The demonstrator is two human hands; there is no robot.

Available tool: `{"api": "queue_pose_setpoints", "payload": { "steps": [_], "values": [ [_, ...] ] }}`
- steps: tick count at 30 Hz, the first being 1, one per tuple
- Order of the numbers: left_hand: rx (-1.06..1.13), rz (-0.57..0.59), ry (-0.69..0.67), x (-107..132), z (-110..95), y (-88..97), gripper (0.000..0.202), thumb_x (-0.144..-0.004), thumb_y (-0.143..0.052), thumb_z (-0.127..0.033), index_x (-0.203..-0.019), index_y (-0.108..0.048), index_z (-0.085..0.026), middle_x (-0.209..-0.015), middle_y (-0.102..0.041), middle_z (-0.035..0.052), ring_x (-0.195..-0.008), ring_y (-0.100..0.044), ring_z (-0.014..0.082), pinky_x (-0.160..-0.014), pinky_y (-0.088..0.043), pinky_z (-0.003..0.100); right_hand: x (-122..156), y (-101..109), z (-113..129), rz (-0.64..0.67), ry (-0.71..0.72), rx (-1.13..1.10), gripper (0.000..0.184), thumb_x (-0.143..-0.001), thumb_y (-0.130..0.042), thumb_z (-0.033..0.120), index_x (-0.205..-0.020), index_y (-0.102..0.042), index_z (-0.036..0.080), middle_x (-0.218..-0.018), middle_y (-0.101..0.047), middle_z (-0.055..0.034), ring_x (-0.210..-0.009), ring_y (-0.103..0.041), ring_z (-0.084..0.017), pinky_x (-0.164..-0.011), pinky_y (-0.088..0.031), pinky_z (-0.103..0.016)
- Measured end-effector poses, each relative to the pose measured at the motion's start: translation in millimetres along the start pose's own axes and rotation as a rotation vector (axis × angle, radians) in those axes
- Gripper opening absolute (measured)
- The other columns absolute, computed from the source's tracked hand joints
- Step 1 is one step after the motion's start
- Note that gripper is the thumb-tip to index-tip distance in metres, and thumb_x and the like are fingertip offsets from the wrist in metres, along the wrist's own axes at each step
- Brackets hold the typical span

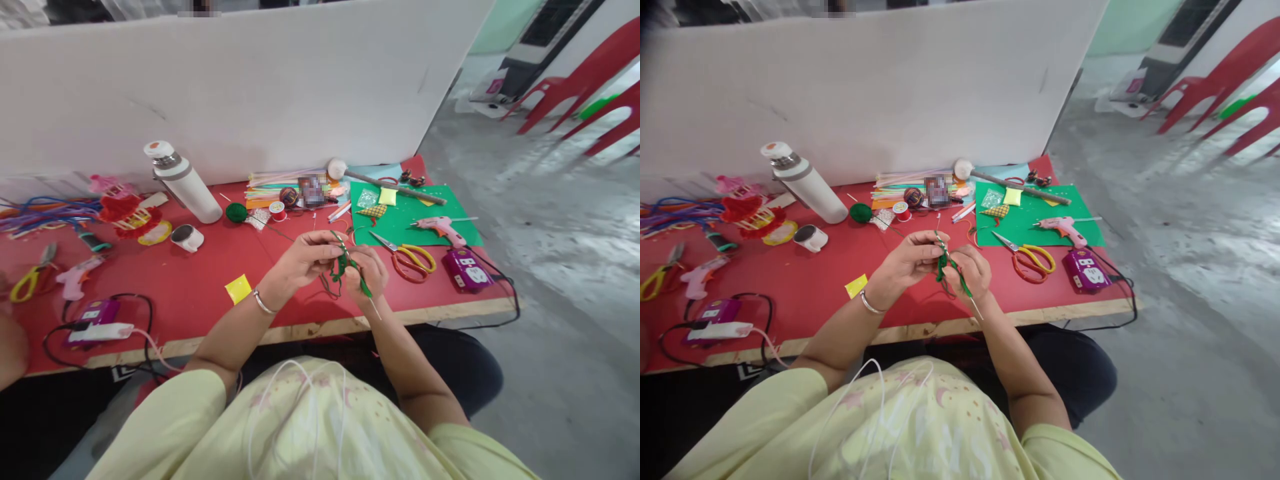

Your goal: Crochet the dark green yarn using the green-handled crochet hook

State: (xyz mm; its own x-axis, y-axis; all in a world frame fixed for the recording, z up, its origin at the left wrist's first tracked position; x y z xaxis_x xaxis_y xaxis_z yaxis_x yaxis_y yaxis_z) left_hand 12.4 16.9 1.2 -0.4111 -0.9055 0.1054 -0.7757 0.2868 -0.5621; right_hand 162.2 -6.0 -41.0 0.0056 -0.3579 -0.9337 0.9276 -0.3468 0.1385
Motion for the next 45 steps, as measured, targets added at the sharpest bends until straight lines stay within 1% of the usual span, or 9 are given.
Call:
{"api": "queue_pose_setpoints", "payload": {
  "steps": [5,9,17,21,27,37,41,43,45],
  "values": [
    [-0.072,0.035,0.112,3,-10,7.5,0.035,-0.062,-0.094,-0.019,-0.094,-0.082,-0.013,-0.054,-0.053,-0.0063,-0.04,-0.032,-0.0003,-0.039,-0.019,0.017,-14,14,-11,0.238,0.183,-0.006,0.021,-0.104,-0.059,0.038,-0.118,-0.066,0.023,-0.093,-0.073,-0.009,-0.084,-0.072,-0.022,-0.076,-0.062,-0.037],
    [-0.17,-0.012,0.125,1,-18,15.8,0.035,-0.062,-0.093,-0.017,-0.095,-0.083,-0.012,-0.053,-0.051,-0.0066,-0.039,-0.028,-0.0009,-0.04,-0.013,0.019,-31,31,-14,0.412,0.273,0.049,0.02,-0.101,-0.067,0.035,-0.116,-0.067,0.022,-0.091,-0.074,-0.0074,-0.085,-0.072,-0.021,-0.076,-0.062,-0.035],
    [-0.258,-0.046,0.138,-6,-18,13.0,0.031,-0.059,-0.088,-0.016,-0.089,-0.083,-0.013,-0.052,-0.054,-0.0056,-0.04,-0.027,0.0003,-0.042,-0.01,0.021,-37,42,-7,0.502,0.309,0.217,0.01,-0.101,-0.066,0.029,-0.106,-0.069,0.021,-0.089,-0.075,-0.0061,-0.082,-0.072,-0.019,-0.071,-0.059,-0.031],
    [-0.293,-0.08,0.174,-5,-21,8.7,0.03,-0.055,-0.086,-0.015,-0.085,-0.081,-0.012,-0.048,-0.049,-0.0067,-0.04,-0.027,0.0013,-0.043,-0.009,0.022,-39,46,-6,0.557,0.338,0.287,0.013,-0.103,-0.064,0.031,-0.098,-0.072,0.021,-0.088,-0.076,-0.0056,-0.081,-0.072,-0.017,-0.072,-0.058,-0.029],
    [-0.304,-0.066,0.209,-6,-21,5.3,0.03,-0.055,-0.081,-0.014,-0.084,-0.081,-0.011,-0.046,-0.045,-0.007,-0.041,-0.027,0.0023,-0.044,-0.01,0.023,-44,52,-3,0.624,0.322,0.216,0.008,-0.1,-0.067,0.026,-0.1,-0.072,0.02,-0.091,-0.077,-0.0067,-0.082,-0.073,-0.018,-0.079,-0.06,-0.03],
    [-0.28,0.071,0.29,-8,-14,13.1,0.031,-0.055,-0.079,-0.012,-0.086,-0.081,-0.01,-0.053,-0.053,-0.0037,-0.042,-0.032,0.0018,-0.043,-0.016,0.021,-43,62,-5,0.657,-0.079,-0.259,0.013,-0.102,-0.064,0.027,-0.106,-0.073,0.019,-0.093,-0.077,-0.0085,-0.082,-0.072,-0.016,-0.073,-0.058,-0.026],
    [-0.259,0.121,0.212,-10,-5,11.5,0.032,-0.061,-0.086,-0.017,-0.093,-0.082,-0.012,-0.052,-0.052,-0.0056,-0.041,-0.029,0.001,-0.043,-0.02,0.02,-26,47,-12,0.593,-0.526,-0.508,0.031,-0.104,-0.058,0.041,-0.09,-0.076,0.02,-0.082,-0.075,-0.0056,-0.071,-0.07,-0.016,-0.064,-0.056,-0.028],
    [-0.275,0.095,0.089,-12,1,7.3,0.034,-0.064,-0.088,-0.022,-0.097,-0.083,-0.014,-0.055,-0.058,-0.0045,-0.042,-0.033,0.0017,-0.044,-0.026,0.02,-11,33,-15,0.418,-0.815,-0.652,0.045,-0.102,-0.054,0.057,-0.085,-0.073,0.02,-0.073,-0.07,-0.0041,-0.061,-0.067,-0.017,-0.053,-0.053,-0.029],
    [-0.339,0.011,-0.104,-13,4,3.1,0.033,-0.065,-0.089,-0.022,-0.097,-0.083,-0.015,-0.065,-0.069,-0.0003,-0.049,-0.05,0.0056,-0.049,-0.039,0.021,4,19,-16,0.269,-0.994,-0.647,0.052,-0.096,-0.056,0.069,-0.081,-0.07,0.021,-0.067,-0.064,-0.0018,-0.054,-0.062,-0.016,-0.048,-0.049,-0.028]
  ]
}}
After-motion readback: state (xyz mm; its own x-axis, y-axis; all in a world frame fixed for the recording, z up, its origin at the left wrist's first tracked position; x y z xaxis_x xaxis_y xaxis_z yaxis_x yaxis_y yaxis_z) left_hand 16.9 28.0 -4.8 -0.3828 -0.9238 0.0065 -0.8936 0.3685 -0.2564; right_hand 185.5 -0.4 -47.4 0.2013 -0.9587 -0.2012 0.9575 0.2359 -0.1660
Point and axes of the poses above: each hand's wrist, its own x-axis away from the middle knuckle, its own y-axis out of the back of the hand, z = x × y, the point moved 3 cm from there along -x, towards the middle knuckle
